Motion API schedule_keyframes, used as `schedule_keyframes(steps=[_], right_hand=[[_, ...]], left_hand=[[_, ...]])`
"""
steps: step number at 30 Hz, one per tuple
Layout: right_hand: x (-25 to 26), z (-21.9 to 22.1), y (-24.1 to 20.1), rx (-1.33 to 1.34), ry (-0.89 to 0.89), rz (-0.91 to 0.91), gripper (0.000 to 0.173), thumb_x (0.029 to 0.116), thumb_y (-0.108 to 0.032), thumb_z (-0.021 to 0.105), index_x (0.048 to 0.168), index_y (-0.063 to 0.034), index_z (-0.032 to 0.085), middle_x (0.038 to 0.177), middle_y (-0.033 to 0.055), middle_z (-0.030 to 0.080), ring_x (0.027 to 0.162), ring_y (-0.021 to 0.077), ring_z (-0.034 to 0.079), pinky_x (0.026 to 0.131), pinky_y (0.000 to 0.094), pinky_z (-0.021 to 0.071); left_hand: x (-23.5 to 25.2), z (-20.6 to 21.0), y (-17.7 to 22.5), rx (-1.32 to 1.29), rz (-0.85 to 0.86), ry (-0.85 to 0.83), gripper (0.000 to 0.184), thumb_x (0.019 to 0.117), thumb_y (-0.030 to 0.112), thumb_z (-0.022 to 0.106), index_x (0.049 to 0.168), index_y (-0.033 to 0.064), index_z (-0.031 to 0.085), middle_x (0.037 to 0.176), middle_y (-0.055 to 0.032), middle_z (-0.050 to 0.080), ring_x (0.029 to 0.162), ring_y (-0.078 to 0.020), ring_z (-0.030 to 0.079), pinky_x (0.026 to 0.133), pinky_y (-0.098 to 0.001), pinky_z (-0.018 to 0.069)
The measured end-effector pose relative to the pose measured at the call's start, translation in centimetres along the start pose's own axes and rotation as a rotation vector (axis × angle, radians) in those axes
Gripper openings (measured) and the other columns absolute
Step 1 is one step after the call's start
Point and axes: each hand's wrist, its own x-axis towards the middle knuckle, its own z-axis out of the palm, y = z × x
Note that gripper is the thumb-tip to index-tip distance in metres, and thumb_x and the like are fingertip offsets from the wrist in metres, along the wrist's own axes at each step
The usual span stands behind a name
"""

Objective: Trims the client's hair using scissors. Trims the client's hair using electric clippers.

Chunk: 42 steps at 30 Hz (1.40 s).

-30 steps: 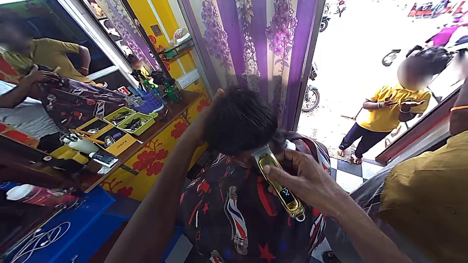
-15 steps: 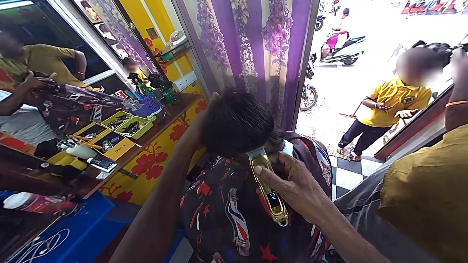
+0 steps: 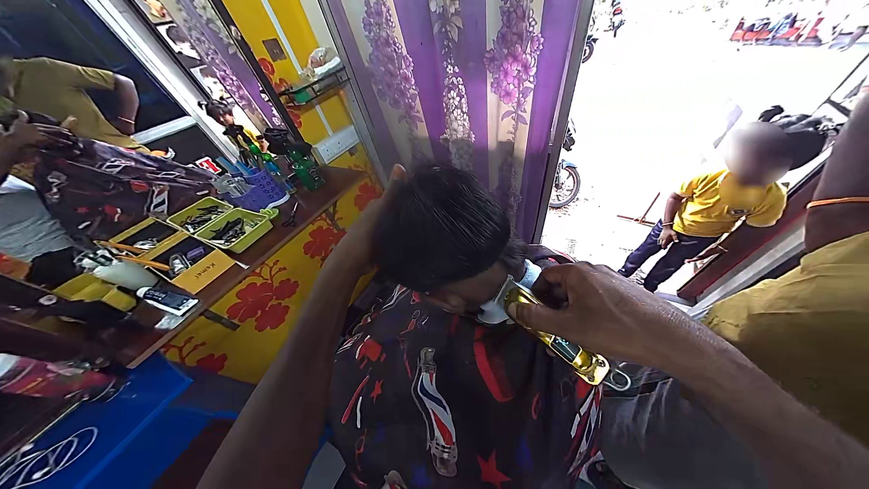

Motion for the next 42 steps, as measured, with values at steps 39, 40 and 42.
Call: schedule_keyframes(steps=[39,40,42], right_hand=[[0.5,10.6,-0.3,1.536,-0.439,-0.142,0.034,0.11,-0.024,0.045,0.129,0.0014,0.056,0.118,0.0182,0.069,0.108,0.0286,0.07,0.098,0.0435,0.0576],[0.7,10.6,-0.5,1.6,-0.443,-0.123,0.035,0.1106,-0.024,0.043,0.128,0.0022,0.058,0.119,0.0194,0.069,0.109,0.0296,0.07,0.099,0.0441,0.0572],[0.9,10.4,-0.6,1.718,-0.467,-0.089,0.036,0.111,-0.023,0.042,0.127,0.0036,0.059,0.12,0.0219,0.068,0.11,0.0321,0.07,0.101,0.0461,0.0558]], left_hand=[[-0.1,0.3,-0.2,-0.123,-0.003,-0.012,0.06,0.1047,0.065,0.021,0.128,0.0275,0.061,0.11,0.0077,0.072,0.101,-0.0048,0.068,0.086,-0.0295,0.0597],[0.0,0.3,-0.3,-0.127,0.003,-0.019,0.06,0.1048,0.064,0.019,0.128,0.0281,0.061,0.11,0.0082,0.072,0.101,-0.0043,0.068,0.086,-0.0291,0.0598],[0.4,-0.2,-1.1,-0.113,0.006,-0.044,0.064,0.1029,0.068,0.02,0.13,0.0276,0.061,0.113,0.006,0.072,0.104,-0.0069,0.068,0.088,-0.033,0.0598]])
